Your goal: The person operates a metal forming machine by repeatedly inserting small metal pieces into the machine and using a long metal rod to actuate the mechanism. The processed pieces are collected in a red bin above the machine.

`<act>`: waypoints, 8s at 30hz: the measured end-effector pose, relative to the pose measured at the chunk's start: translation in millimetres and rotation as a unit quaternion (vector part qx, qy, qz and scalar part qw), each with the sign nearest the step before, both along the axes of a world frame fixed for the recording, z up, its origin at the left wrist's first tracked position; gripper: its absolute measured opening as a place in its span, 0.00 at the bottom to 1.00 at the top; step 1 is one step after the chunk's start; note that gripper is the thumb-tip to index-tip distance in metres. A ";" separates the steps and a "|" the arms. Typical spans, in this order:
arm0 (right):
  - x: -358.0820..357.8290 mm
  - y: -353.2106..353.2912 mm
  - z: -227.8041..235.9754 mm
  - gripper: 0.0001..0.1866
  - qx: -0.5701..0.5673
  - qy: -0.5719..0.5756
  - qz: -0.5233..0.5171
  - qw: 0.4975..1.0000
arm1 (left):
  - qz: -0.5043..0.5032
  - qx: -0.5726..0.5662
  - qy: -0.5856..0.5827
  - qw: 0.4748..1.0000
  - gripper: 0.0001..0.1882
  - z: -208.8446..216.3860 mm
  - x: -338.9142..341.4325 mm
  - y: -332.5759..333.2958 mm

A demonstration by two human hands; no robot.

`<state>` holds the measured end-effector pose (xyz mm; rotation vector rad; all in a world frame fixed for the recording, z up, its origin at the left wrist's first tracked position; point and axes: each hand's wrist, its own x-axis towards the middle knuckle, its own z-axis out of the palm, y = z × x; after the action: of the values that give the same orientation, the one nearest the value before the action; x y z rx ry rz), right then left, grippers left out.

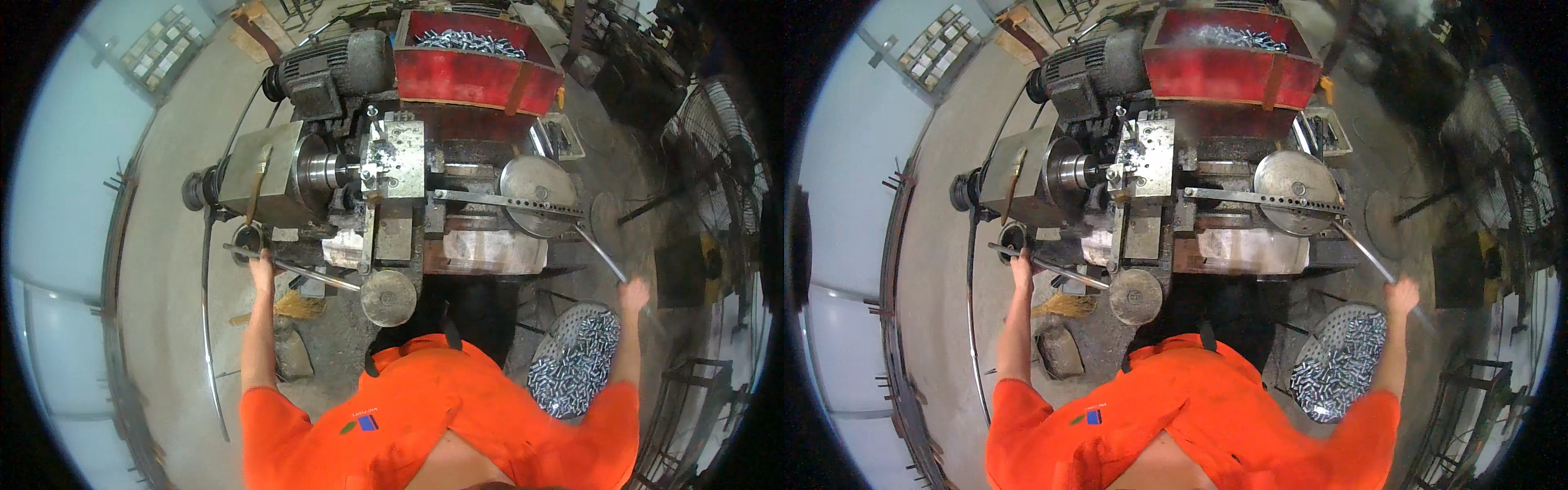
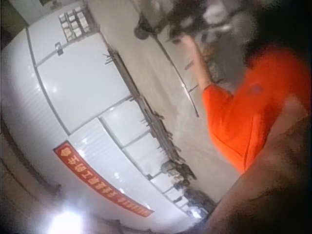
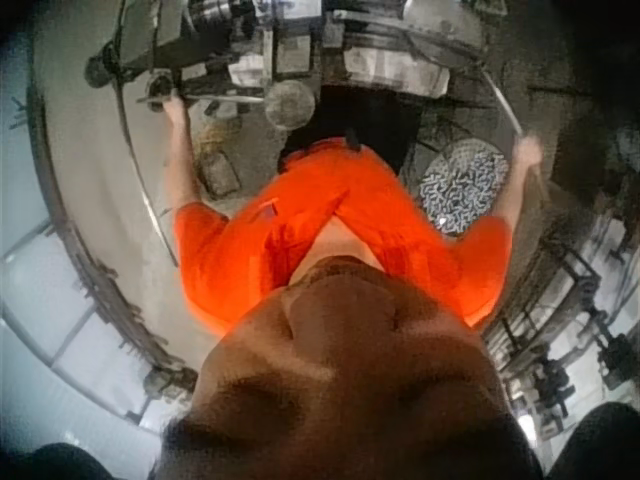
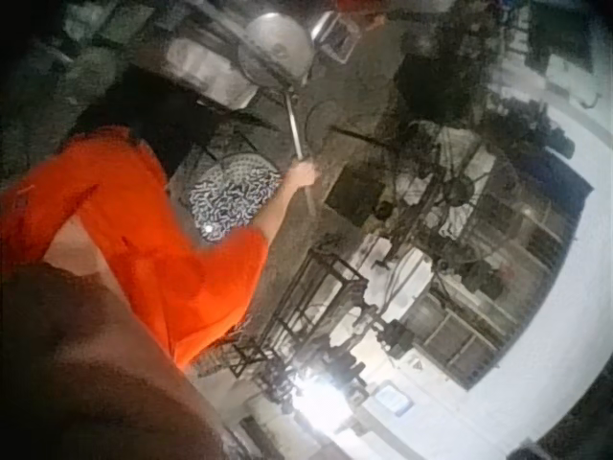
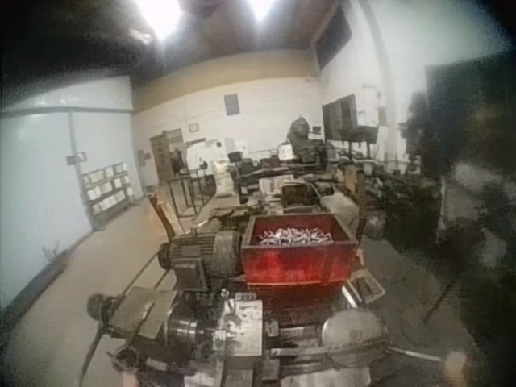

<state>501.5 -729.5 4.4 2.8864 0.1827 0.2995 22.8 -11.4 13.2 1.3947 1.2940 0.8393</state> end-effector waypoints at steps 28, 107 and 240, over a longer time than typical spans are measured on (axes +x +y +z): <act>-219.2 147.2 -115.4 0.36 0.567 0.513 -0.059 0.642 | -0.307 0.119 0.584 0.742 0.28 -108.8 -34.9 -24.7; -109.8 78.2 42.8 0.21 0.392 0.104 0.098 0.909 | -0.402 0.121 0.347 0.839 0.10 46.1 78.1 -68.1; 4.0 -11.9 0.0 0.14 0.060 0.043 -0.031 0.997 | -0.039 -0.028 -0.016 0.999 0.20 19.7 -48.0 8.8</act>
<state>505.6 -741.4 4.4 3.0187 0.0933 0.1812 -25.2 -2.6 32.9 1.3740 1.2218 0.7645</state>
